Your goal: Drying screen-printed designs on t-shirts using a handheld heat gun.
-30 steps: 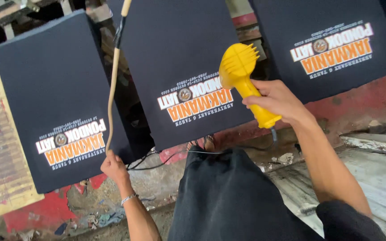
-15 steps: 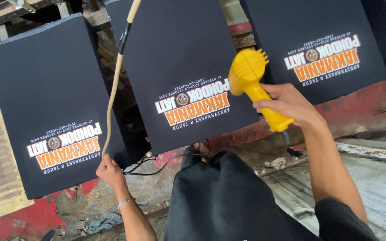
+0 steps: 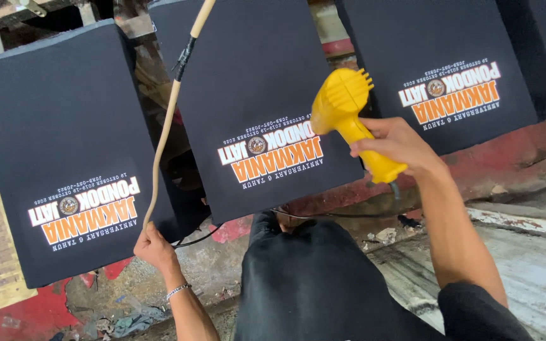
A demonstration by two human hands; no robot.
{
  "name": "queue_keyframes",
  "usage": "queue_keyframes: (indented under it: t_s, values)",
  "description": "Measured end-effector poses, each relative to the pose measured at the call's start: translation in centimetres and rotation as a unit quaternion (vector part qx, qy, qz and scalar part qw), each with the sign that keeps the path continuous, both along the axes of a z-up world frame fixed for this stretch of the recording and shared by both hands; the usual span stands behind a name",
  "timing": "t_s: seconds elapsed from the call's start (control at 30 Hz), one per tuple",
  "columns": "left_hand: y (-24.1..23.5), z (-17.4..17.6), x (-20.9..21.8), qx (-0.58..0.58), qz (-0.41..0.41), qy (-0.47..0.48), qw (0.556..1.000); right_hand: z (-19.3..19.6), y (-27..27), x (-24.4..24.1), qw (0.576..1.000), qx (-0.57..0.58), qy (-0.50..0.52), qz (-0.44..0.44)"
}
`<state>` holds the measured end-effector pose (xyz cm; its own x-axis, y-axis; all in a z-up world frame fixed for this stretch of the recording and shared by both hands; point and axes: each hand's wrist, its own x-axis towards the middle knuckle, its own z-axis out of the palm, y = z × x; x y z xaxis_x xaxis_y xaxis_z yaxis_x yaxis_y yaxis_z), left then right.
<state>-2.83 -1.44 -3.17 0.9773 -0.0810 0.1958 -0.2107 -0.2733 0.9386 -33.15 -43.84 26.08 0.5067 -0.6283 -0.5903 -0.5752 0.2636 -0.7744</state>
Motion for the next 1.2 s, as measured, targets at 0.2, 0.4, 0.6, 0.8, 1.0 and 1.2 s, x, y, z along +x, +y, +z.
queue_keyframes:
  t_s: [0.2, 0.4, 0.6, 0.8, 1.0, 1.2]
  values:
    - [1.0, -2.1, 0.4, -0.002, -0.013, -0.006, 1.000, 0.4, -0.2, -0.5, 0.999, -0.039, -0.026, 0.003]
    - [-0.2, -0.2, 0.0, -0.002, -0.005, -0.001, 1.000, -1.2, -0.4, 0.0, 0.999, -0.010, -0.038, -0.010]
    - [0.7, -1.1, -0.1, -0.002, -0.001, -0.006, 1.000, 0.9, 0.2, 0.1, 1.000, -0.025, -0.012, 0.011]
    - [0.9, -1.6, 0.2, -0.005, -0.013, -0.008, 1.000, -0.6, 0.0, 1.2, 0.999, -0.018, -0.048, 0.017]
    - [0.5, -1.3, 0.0, -0.012, -0.014, 0.007, 1.000, 0.0, 0.1, 2.1, 0.999, -0.010, -0.012, 0.052]
    - [1.0, -1.6, 0.1, -0.017, -0.012, 0.001, 1.000, -1.0, -0.2, 2.4, 0.997, -0.032, -0.033, 0.061]
